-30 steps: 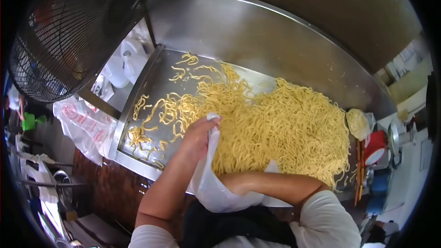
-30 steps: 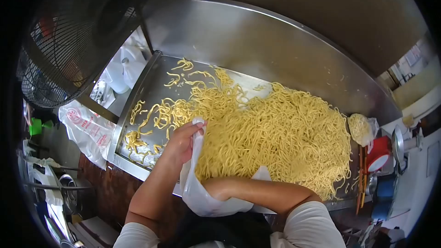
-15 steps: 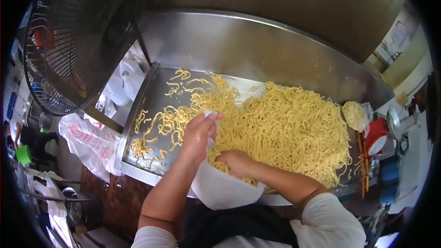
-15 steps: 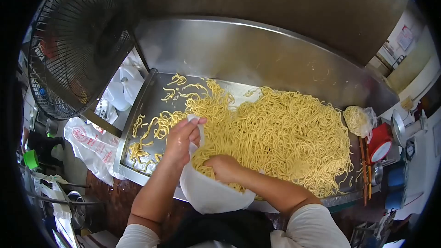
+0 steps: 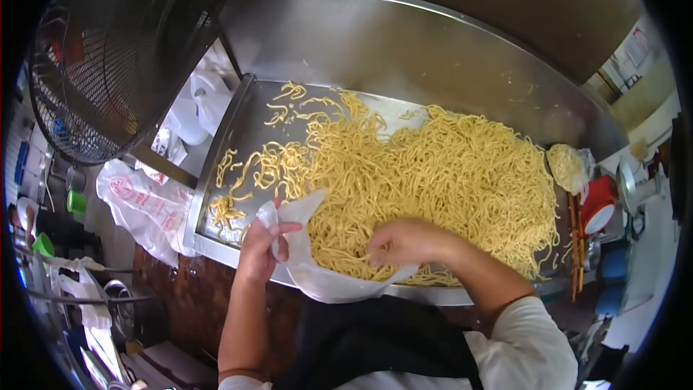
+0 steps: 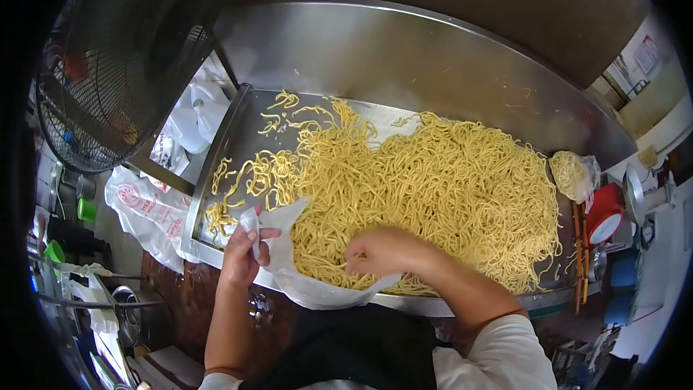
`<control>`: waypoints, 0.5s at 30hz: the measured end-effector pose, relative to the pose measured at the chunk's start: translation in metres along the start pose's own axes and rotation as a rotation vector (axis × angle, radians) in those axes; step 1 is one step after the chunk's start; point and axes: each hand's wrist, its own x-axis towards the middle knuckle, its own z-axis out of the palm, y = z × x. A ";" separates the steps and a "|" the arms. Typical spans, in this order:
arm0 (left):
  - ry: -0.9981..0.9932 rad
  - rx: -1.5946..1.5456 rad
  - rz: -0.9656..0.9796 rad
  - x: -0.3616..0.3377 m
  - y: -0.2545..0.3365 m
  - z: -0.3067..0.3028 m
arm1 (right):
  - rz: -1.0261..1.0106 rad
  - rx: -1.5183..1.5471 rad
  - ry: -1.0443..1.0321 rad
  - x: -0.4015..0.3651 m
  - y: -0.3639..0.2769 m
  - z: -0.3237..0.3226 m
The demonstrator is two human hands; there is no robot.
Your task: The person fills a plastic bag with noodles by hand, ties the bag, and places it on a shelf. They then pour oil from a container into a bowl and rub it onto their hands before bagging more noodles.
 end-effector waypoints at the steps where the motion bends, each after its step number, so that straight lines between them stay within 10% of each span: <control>1: 0.003 0.091 0.031 -0.001 -0.006 -0.004 | 0.147 0.000 -0.038 0.008 -0.007 -0.020; 4: -0.081 0.180 0.026 -0.002 -0.012 0.007 | -0.110 -0.340 0.359 0.040 -0.002 -0.019; 7: -0.220 0.381 -0.009 0.002 -0.028 0.025 | 0.000 -0.465 0.222 0.078 0.022 0.031; 9: -0.405 1.331 0.578 0.005 -0.025 0.053 | -0.074 -0.343 0.327 0.084 0.036 0.038; 12: -0.172 1.331 0.868 -0.001 -0.027 0.070 | -0.126 -0.102 0.513 0.073 0.024 0.005; 15: -0.035 1.251 0.387 -0.007 -0.063 0.059 | -0.078 0.248 0.687 0.053 -0.006 -0.050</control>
